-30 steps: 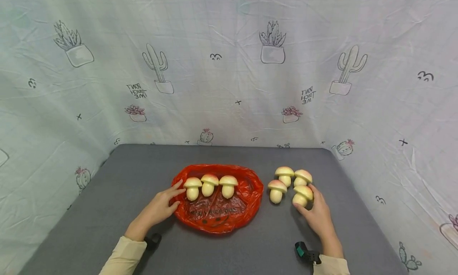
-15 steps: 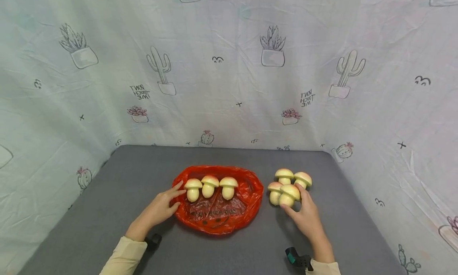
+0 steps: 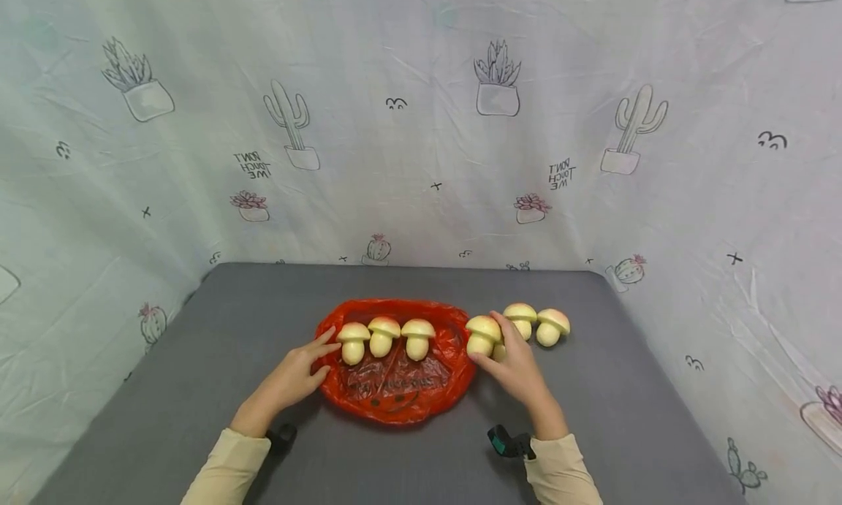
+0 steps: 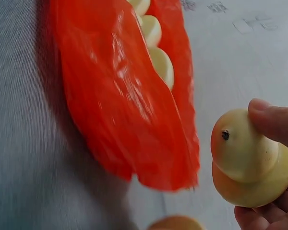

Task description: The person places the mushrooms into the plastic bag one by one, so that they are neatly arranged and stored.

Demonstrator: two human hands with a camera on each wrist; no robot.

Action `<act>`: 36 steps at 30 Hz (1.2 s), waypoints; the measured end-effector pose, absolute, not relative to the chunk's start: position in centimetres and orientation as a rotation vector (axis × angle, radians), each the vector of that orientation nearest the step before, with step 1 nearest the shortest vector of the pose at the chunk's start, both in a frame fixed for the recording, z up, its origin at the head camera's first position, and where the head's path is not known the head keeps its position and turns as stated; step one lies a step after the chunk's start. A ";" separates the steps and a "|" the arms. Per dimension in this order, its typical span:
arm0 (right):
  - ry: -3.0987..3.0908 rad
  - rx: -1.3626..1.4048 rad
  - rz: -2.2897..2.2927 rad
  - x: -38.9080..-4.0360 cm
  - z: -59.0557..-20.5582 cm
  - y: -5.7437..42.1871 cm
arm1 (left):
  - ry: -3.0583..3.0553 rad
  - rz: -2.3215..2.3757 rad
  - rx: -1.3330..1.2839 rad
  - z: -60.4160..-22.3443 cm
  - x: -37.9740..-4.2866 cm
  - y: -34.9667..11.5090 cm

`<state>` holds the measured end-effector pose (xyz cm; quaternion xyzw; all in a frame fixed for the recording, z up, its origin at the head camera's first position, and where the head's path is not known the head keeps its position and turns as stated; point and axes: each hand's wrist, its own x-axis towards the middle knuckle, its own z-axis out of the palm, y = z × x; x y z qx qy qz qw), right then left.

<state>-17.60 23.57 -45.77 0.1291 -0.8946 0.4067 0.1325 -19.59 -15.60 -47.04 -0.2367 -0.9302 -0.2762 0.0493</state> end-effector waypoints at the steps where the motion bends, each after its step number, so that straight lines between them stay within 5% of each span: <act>1: -2.604 0.384 1.179 -17.9 -45.7 23.2 | -2.834 -0.839 -0.719 -47.0 -19.6 -15.6; 36: -2.800 0.521 1.066 -21.8 -47.7 19.2 | -2.822 -0.832 -0.735 -46.9 -19.6 -15.4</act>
